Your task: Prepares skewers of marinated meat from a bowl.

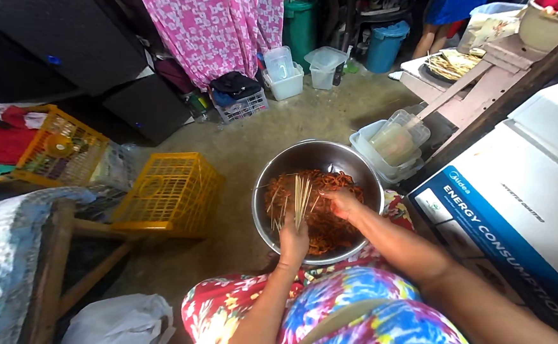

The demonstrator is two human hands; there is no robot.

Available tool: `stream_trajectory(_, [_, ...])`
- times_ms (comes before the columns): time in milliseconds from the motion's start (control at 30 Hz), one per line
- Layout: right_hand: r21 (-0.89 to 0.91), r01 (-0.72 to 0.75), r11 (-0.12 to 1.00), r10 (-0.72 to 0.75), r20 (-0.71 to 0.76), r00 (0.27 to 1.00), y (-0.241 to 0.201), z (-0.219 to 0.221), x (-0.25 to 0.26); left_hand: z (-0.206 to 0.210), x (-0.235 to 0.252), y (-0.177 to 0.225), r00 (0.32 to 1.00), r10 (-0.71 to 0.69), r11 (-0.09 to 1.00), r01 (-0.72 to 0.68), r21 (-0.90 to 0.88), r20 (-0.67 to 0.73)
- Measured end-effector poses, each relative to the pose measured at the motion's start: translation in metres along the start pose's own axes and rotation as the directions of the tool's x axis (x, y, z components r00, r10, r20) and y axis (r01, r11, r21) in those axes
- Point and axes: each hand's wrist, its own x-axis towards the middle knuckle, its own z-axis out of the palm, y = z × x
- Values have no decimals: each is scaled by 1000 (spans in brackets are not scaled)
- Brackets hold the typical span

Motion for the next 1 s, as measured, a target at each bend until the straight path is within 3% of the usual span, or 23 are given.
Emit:
stream_trajectory(233, [-57,-26,998,29,55,998,6,5,-7,0,-1,0,1000,16,1000,-16,-12,-20])
stream_trajectory(400, [-347,78,935,-15,179,984,6,-2,-6,1,0,-2,998,18,997,-22,-68,-60])
stream_trajectory(467, [-510,184,840,-51,263,963,4,-12,-2,2,0,-4,993,19,993,-33,-113,-118])
stream_trajectory(533, [-609,220,762,-85,243,966,-2,-19,2,1,0,-4,986,3,987,-30,-161,-165])
stream_trajectory(600, [-509,209,835,-139,171,975,-8,-24,4,-1,0,-2,984,-19,985,-13,-174,-176])
stream_trajectory(667, [-241,192,951,-172,105,980,-12,-23,7,-1,0,-2,990,-23,986,-1,-169,-142])
stream_trajectory(767, [-6,175,985,-174,48,984,-14,-20,10,-1,1,-3,998,18,982,-28,-185,-60])
stream_trajectory(1000, [-117,233,965,-236,-12,972,-11,-20,15,-2,1,-1,998,23,988,-13,-155,65])
